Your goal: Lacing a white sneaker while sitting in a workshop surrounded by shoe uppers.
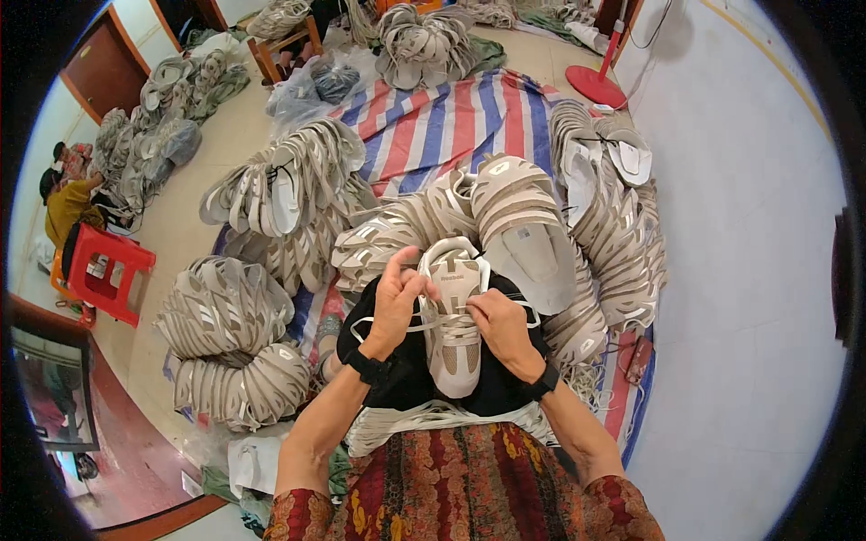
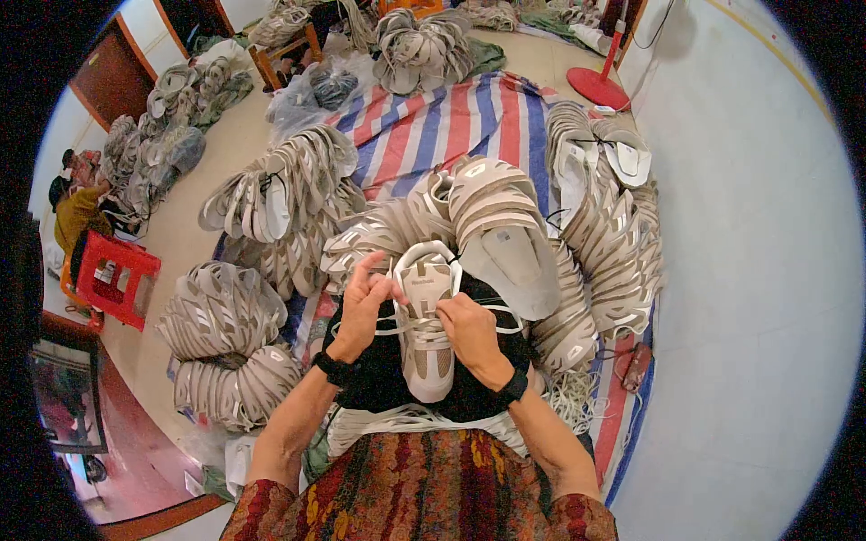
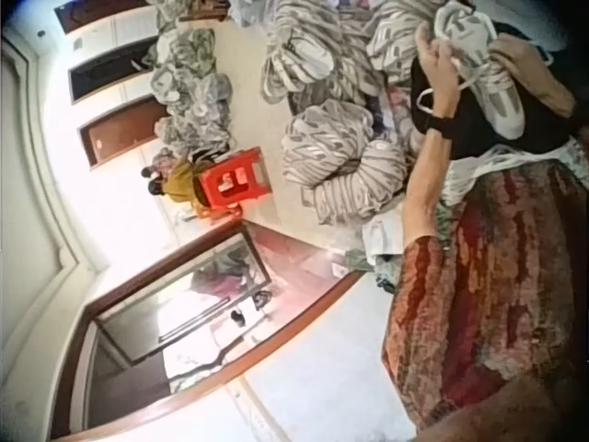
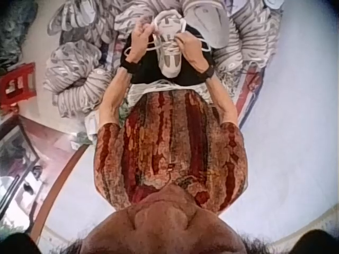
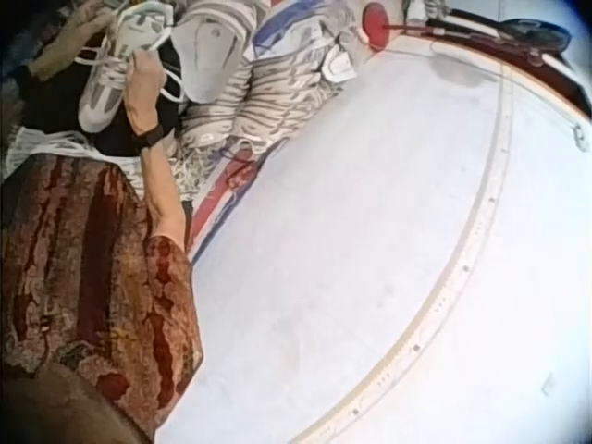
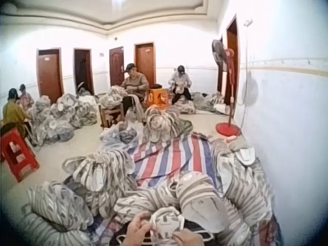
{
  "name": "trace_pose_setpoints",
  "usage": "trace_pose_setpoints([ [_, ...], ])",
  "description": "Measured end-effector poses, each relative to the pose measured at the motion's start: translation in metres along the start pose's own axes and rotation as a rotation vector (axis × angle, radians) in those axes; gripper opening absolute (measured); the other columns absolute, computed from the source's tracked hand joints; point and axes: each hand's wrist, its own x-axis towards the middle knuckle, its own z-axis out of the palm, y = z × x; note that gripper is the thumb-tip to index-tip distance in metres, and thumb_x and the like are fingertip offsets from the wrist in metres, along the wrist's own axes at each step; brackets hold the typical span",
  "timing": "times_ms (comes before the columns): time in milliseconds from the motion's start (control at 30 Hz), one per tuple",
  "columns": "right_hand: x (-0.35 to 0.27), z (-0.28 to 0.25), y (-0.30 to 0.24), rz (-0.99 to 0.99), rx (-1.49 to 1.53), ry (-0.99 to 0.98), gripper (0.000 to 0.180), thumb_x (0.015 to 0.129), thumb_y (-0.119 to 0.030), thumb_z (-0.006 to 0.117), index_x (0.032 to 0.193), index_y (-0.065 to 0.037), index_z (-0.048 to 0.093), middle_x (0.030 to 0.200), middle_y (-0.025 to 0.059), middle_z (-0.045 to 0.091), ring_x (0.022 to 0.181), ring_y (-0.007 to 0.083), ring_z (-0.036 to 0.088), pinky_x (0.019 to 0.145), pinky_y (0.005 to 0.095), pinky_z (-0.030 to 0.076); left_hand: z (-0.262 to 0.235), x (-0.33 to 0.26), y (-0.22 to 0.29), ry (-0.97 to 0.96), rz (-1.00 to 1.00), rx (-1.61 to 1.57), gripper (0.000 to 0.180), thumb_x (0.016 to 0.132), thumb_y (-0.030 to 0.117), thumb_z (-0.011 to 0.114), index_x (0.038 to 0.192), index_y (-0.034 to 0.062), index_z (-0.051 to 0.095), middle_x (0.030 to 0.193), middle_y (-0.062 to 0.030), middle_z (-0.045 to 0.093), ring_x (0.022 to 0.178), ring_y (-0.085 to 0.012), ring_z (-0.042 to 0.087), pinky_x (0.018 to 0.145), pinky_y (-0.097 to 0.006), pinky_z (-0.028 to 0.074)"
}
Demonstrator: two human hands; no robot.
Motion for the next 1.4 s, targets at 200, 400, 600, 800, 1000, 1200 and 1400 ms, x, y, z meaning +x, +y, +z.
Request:
trace_pose_setpoints([
  [200, 0.001, 0.000, -0.003, -0.016, -0.159, -0.014, 0.007, 0.076, -0.009, 0.057, 0.078, -0.003, 0.056, 0.073, 0.0118, 0.053, 0.064, 0.0311, 0.056, 0.056, 0.0384, 0.045, -0.009, -0.002, -0.003, 0.060, -0.153, -0.093, 0.034, 0.087, 0.006, 0.048, 0.118, -0.0030, 0.038, 0.076, -0.0086, 0.060, 0.065, -0.0118, 0.057, 0.065, -0.024, 0.048],
  [400, 0.016, 0.000, 0.011, -0.102, -0.146, -0.120, 0.008, 0.073, -0.009, 0.058, 0.077, -0.003, 0.055, 0.073, 0.0128, 0.054, 0.063, 0.0309, 0.055, 0.056, 0.0391, 0.044, -0.015, -0.002, -0.006, 0.045, -0.200, -0.142, 0.026, 0.085, 0.006, 0.051, 0.108, -0.0058, 0.048, 0.078, -0.0078, 0.061, 0.060, -0.0094, 0.056, 0.061, -0.023, 0.050],
  [600, 0.037, 0.002, 0.019, -0.285, -0.278, -0.384, 0.010, 0.075, -0.011, 0.054, 0.074, -0.001, 0.053, 0.072, 0.0144, 0.053, 0.067, 0.0318, 0.056, 0.058, 0.0401, 0.045, -0.017, -0.003, -0.010, 0.069, -0.150, -0.148, 0.024, 0.085, 0.006, 0.050, 0.106, -0.0052, 0.050, 0.080, -0.0080, 0.062, 0.061, -0.0087, 0.057, 0.061, -0.022, 0.049],
  [800, 0.033, 0.012, 0.013, -0.038, 0.037, -0.352, 0.012, 0.078, -0.014, 0.055, 0.080, -0.002, 0.056, 0.076, 0.0138, 0.055, 0.072, 0.0317, 0.056, 0.062, 0.0386, 0.044, -0.020, -0.005, -0.014, 0.043, -0.197, -0.136, 0.018, 0.086, 0.006, 0.049, 0.101, -0.0029, 0.050, 0.080, -0.0092, 0.062, 0.060, -0.0103, 0.057, 0.062, -0.022, 0.048],
  [1000, 0.017, 0.019, 0.001, -0.031, 0.027, -0.088, 0.006, 0.075, -0.007, 0.055, 0.078, -0.003, 0.056, 0.072, 0.0134, 0.056, 0.069, 0.0328, 0.055, 0.063, 0.0387, 0.044, -0.023, -0.012, -0.013, 0.075, -0.242, -0.239, 0.015, 0.086, 0.011, 0.053, 0.094, -0.0018, 0.053, 0.082, -0.0094, 0.062, 0.063, -0.0108, 0.059, 0.064, -0.024, 0.050],
  [1200, 0.027, 0.020, -0.005, -0.009, 0.017, -0.149, 0.009, 0.074, -0.005, 0.055, 0.082, -0.003, 0.058, 0.069, 0.0155, 0.058, 0.063, 0.0296, 0.058, 0.058, 0.0360, 0.045, -0.028, -0.015, -0.011, 0.106, -0.274, -0.324, 0.014, 0.086, 0.014, 0.056, 0.093, 0.0012, 0.056, 0.082, -0.0075, 0.061, 0.065, -0.0121, 0.059, 0.065, -0.026, 0.050],
  [1400, 0.031, 0.023, -0.004, -0.471, -0.419, -0.139, 0.008, 0.065, -0.011, 0.058, 0.071, -0.007, 0.054, 0.073, 0.0062, 0.050, 0.072, 0.0231, 0.051, 0.064, 0.0343, 0.041, -0.028, -0.018, -0.012, 0.134, -0.280, -0.429, 0.014, 0.085, 0.013, 0.057, 0.092, 0.0011, 0.056, 0.080, -0.0073, 0.061, 0.065, -0.0132, 0.060, 0.060, -0.025, 0.049],
])
